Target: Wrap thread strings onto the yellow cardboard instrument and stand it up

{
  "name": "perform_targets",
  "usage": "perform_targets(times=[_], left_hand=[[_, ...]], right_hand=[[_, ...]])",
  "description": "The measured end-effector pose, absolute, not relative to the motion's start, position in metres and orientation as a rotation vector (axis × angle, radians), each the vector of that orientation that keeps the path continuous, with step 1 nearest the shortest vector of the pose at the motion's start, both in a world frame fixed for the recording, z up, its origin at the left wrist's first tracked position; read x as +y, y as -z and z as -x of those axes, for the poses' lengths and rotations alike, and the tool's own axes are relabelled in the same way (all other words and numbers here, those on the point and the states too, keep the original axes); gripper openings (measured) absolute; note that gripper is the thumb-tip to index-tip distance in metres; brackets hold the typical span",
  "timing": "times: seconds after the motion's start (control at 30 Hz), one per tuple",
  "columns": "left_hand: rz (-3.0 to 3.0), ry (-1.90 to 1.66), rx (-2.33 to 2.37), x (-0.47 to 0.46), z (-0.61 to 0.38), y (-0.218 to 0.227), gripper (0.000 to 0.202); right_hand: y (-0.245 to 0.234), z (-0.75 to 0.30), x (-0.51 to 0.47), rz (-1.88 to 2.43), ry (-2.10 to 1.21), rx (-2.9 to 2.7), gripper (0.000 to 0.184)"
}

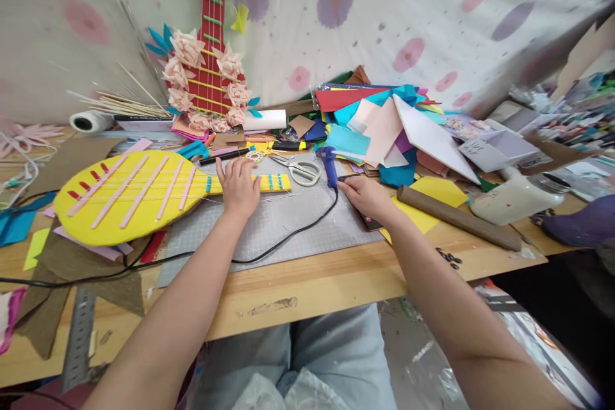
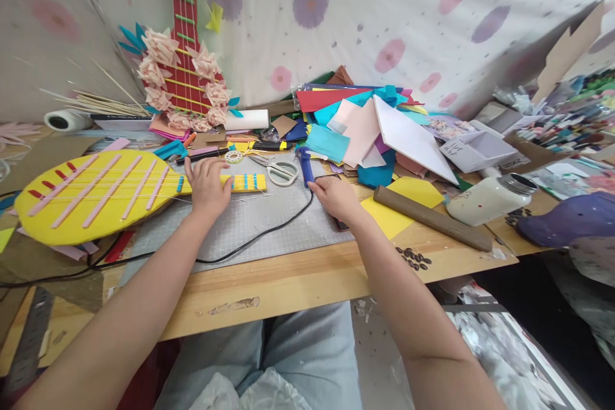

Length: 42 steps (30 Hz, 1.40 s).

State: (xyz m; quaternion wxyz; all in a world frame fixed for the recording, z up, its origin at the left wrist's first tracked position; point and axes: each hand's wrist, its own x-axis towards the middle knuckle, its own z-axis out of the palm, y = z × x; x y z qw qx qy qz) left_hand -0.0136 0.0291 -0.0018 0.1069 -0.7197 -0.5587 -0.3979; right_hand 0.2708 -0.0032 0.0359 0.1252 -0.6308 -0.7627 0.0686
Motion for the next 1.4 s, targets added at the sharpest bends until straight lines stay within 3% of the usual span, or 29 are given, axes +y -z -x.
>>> perform_targets(times=[0.23, 0.4, 0.8, 1.07, 1.4], left_hand=[[2.384, 0.895, -1.583, 0.028, 0.011, 0.007, 0.042], [2.479, 0.769, -1.607, 0.029, 0.013, 0.008, 0.048], [2.476, 0.722, -1.617, 0.025, 0.013, 0.010, 0.055], [2.465, 0.695, -1.657, 0.028, 0.015, 0.011, 0.054], [2.458, 0.747, -1.650, 0.027, 0.019, 0.008, 0.049]], right_hand=[[-0.030, -0.233, 0.002, 1.835, -0.263, -2.180, 0.032], [-0.017, -0.206, 0.009, 1.597, -0.326, -2.198, 0.008], [-0.005, -0.207, 0.004, 1.472, -0.281, -2.233, 0.016], [-0.022, -0.301, -0.003, 1.800, -0.061, -2.116, 0.027], [-0.030, -0.347, -0.008, 2.109, -0.105, -2.013, 0.041]])
